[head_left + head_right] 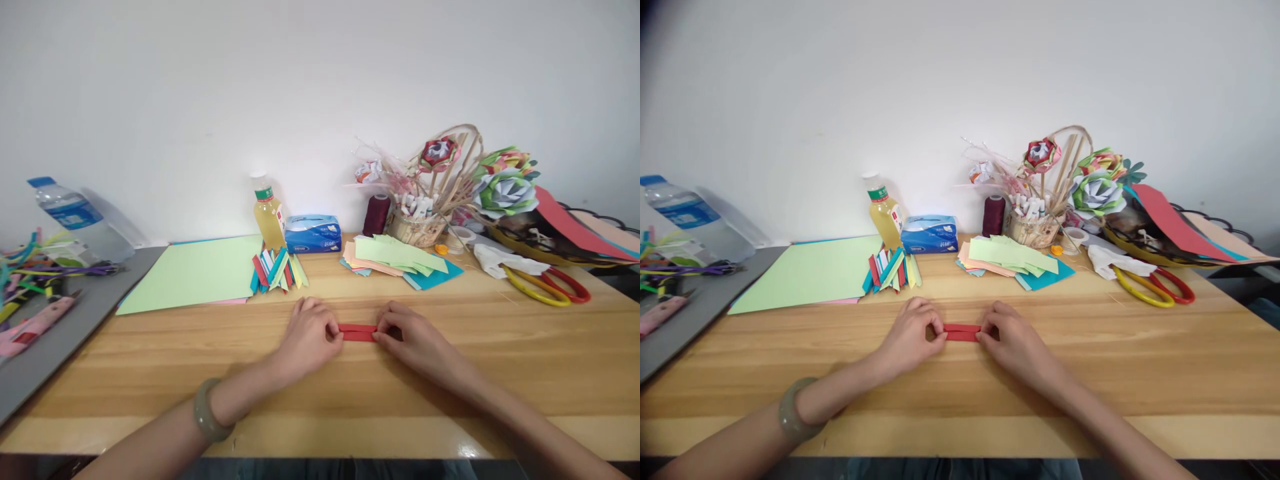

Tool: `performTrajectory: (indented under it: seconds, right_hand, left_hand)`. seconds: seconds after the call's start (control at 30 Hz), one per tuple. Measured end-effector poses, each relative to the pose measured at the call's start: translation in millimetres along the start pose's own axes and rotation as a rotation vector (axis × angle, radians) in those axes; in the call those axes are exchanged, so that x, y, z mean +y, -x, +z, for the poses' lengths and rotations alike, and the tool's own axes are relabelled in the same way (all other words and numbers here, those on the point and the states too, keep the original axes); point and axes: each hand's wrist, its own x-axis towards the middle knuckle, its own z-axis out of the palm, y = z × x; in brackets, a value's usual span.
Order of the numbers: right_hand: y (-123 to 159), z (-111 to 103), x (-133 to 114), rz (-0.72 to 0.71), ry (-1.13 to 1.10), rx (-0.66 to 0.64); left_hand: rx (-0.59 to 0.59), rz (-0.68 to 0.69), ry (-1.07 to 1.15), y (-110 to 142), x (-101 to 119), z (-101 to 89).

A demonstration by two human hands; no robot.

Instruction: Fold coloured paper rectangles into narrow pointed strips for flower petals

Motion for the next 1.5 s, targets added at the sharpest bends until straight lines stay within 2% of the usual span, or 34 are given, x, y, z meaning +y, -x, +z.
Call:
performTrajectory:
  seconds: [0.27,0.47,0.63,1.0,1.2,1.27,1.33,1.43,1.5]
  right_hand:
    - [7.7,3.5,-2.9,-0.037,-0.01,0.142]
    - [3.7,2.3,3.6,0.007,-0.041,0.066]
    - [3.9,7.1,4.3,0.022,-0.096,0.094]
    - [3.1,19.3,3.9,-0.045,0.218,0.209]
    - [5.3,21.7,7.7,-0.064,0.256,0.217]
    - [5.1,21.0,8.9,-0.075,0.233,0.216]
    - [4.7,19.4,9.5,-0.084,0.213,0.229]
    - [5.7,16.3,8.1,-0.132,0.204,0.255]
    - [8.5,14.9,5.2,-0.194,0.25,0.279]
  left_hand:
    - [0.058,0.019,-0.005,12.3,0.7,0.4]
    - [0.071,0.016,-0.007,13.9,1.8,1.6]
    - [0.053,0.006,0.008,13.0,3.8,-1.2]
    - [0.004,0.013,-0.104,10.2,6.0,-0.1]
    - [-0.014,0.009,-0.126,12.4,5.2,0.7]
    - [0.002,0.069,-0.11,13.2,1.8,1.2]
    - [-0.007,0.201,-0.12,13.4,-2.8,2.5]
    - [-0.046,0.392,-0.229,13.4,-9.6,6.1]
    - [-0.044,0.462,-0.327,13.8,-13.0,8.9]
